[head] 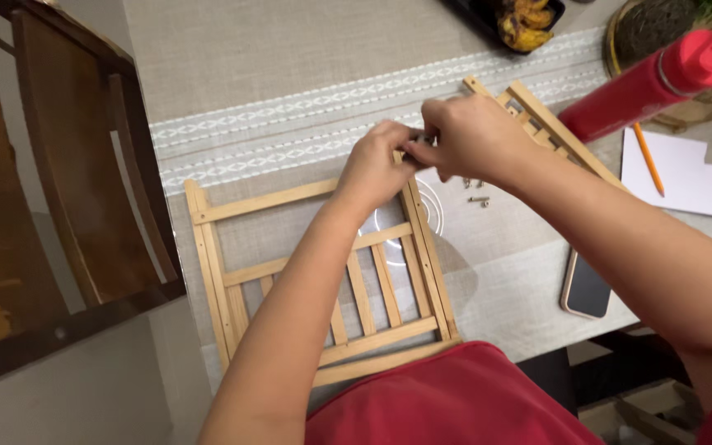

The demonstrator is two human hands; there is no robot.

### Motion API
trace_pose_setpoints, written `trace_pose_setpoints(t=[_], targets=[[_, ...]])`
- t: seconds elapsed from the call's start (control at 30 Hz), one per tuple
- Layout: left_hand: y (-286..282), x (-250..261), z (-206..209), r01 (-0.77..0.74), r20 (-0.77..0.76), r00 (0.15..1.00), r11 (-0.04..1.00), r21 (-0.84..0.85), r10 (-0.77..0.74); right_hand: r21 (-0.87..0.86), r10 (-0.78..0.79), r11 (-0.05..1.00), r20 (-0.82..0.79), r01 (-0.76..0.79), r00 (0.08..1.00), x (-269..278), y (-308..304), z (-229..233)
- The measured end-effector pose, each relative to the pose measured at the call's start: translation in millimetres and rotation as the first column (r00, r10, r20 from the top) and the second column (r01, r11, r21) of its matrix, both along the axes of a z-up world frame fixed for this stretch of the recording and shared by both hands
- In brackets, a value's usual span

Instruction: The person assembles a small wooden rack by inserting screws and tightening them with a screwdriver. They align slats, secure joints, and test the structure by lifting and rotating it on a table.

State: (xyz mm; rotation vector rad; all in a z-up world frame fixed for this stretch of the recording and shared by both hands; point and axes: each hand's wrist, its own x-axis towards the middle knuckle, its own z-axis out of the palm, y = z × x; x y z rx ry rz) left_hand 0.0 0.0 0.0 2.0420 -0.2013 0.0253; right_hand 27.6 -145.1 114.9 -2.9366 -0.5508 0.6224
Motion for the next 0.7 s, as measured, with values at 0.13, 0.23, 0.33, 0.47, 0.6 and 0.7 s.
trace_pose_setpoints(t=[0.13,0.23,0.33,0.47,0.6,0.7], targets=[[5,13,-4,0.056,-0.024,0.998,0.998,0.021,-0.055,0.109,0.201,0.97,0.155,-0.219,0.967,10,-8,-15],[11,20,0,0.115,-0.031,0.993,0.993,0.01,-0.114,0.268,0.45,0.792,0.353,-0.549,0.82,20,-21,-18],[11,18,5,0.14,-0.078,0.987,0.99,-0.016,-0.14,0.194,0.434,0.843,0.306,-0.502,0.847,24,-27,-23],[8,18,16,0.142,-0.214,0.967,0.99,0.01,-0.136,0.225,0.237,0.931,0.224,-0.287,0.945,20,-26,-20],[6,16,19,0.172,-0.276,0.945,0.984,-0.037,-0.176,0.272,-0.209,0.928,-0.189,0.256,0.959,14,-13,-15],[6,18,16,0.155,-0.312,0.936,0.986,-0.054,-0.164,0.286,-0.164,0.936,-0.161,0.205,0.973,9,-14,-15]])
